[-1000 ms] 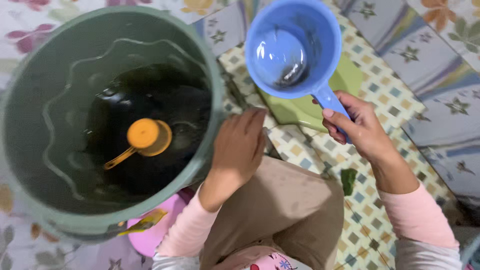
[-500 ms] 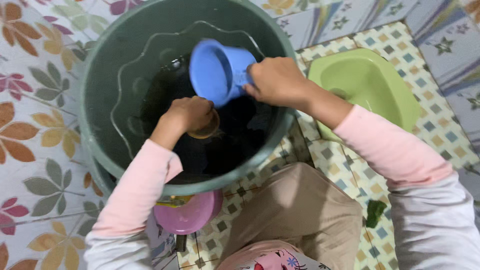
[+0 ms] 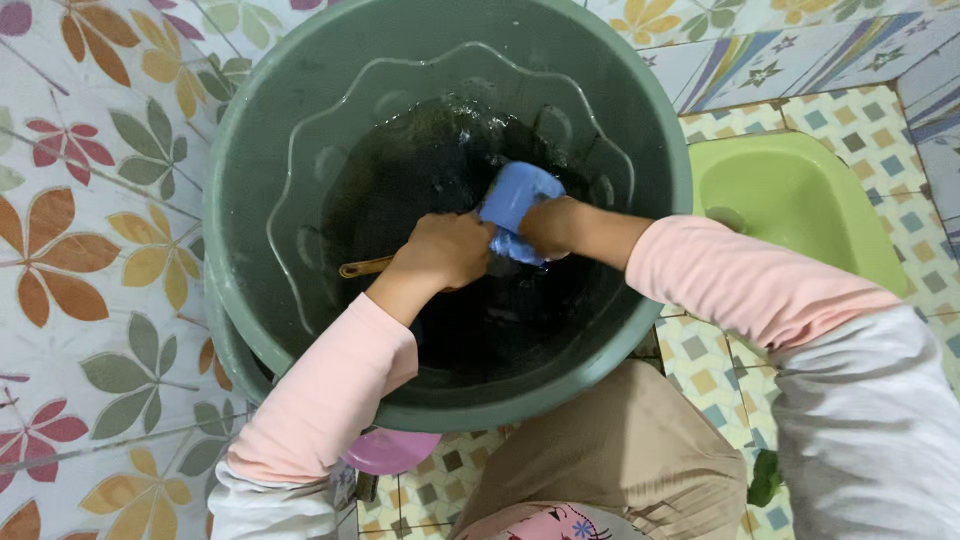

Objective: The person scrubs the tiled floor of a bathroom with a brush and water, then rinses the area with water from a bucket using a blue plastic scoop.

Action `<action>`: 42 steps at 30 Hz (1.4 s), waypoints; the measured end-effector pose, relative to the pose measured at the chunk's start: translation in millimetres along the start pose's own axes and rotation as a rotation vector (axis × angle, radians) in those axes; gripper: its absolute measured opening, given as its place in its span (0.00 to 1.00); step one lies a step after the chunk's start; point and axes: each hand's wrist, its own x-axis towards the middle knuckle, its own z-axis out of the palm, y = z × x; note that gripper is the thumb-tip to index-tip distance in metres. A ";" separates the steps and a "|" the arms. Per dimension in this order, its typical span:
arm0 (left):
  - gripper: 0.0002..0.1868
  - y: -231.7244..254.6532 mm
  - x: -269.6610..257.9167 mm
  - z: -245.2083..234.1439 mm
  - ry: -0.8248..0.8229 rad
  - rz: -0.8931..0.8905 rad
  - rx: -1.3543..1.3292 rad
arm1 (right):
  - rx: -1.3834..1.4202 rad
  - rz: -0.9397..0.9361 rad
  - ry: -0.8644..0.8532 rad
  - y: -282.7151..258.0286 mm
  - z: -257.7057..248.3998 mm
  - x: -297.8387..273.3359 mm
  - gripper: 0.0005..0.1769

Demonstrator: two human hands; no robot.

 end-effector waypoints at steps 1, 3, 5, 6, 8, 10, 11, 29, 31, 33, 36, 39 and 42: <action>0.18 0.0 -0.7 -0.2 0.052 0.019 0.007 | 0.047 -0.023 0.016 3.5 -3.1 -2.4 0.12; 0.16 0.0 -3.2 -2.4 0.158 0.056 0.024 | 0.140 -0.070 0.050 8.6 -19.3 -16.0 0.14; 0.16 -2.2 -4.7 -8.5 0.280 0.038 0.058 | 0.336 0.127 -0.059 14.8 -45.3 -32.9 0.16; 0.16 -2.7 -6.3 -11.6 0.339 0.032 0.075 | 0.437 0.227 -0.116 15.4 -56.4 -40.2 0.19; 0.14 -2.4 -11.5 -21.4 0.571 0.106 0.121 | 0.603 0.262 -0.041 22.9 -70.9 -60.3 0.26; 0.11 2.4 -17.7 -31.5 0.743 0.198 0.117 | 0.930 0.296 0.041 39.3 -74.4 -89.0 0.26; 0.09 5.8 -19.8 -37.8 0.807 0.247 0.090 | 1.090 0.334 0.084 44.8 -73.4 -106.0 0.22; 0.07 113.6 31.9 -66.4 1.103 0.822 -0.072 | 1.821 -0.042 0.991 52.7 -76.6 -353.7 0.02; 0.06 133.7 61.8 -65.9 1.060 0.802 -0.146 | 1.894 -0.005 1.026 50.2 -64.8 -374.0 0.06; 0.03 156.0 93.4 -62.2 0.982 0.739 -0.220 | 1.856 0.197 1.057 53.1 -46.0 -385.4 0.08; 0.05 190.6 137.4 -47.1 0.789 0.646 -0.497 | 1.741 0.384 1.027 70.6 -12.0 -383.1 0.06; 0.13 204.3 164.6 -18.1 0.752 0.567 -0.342 | 1.647 0.590 0.835 100.6 25.3 -350.4 0.05; 0.11 206.4 181.4 -3.9 0.622 0.463 -0.089 | 1.347 0.812 0.574 144.2 68.2 -293.9 0.14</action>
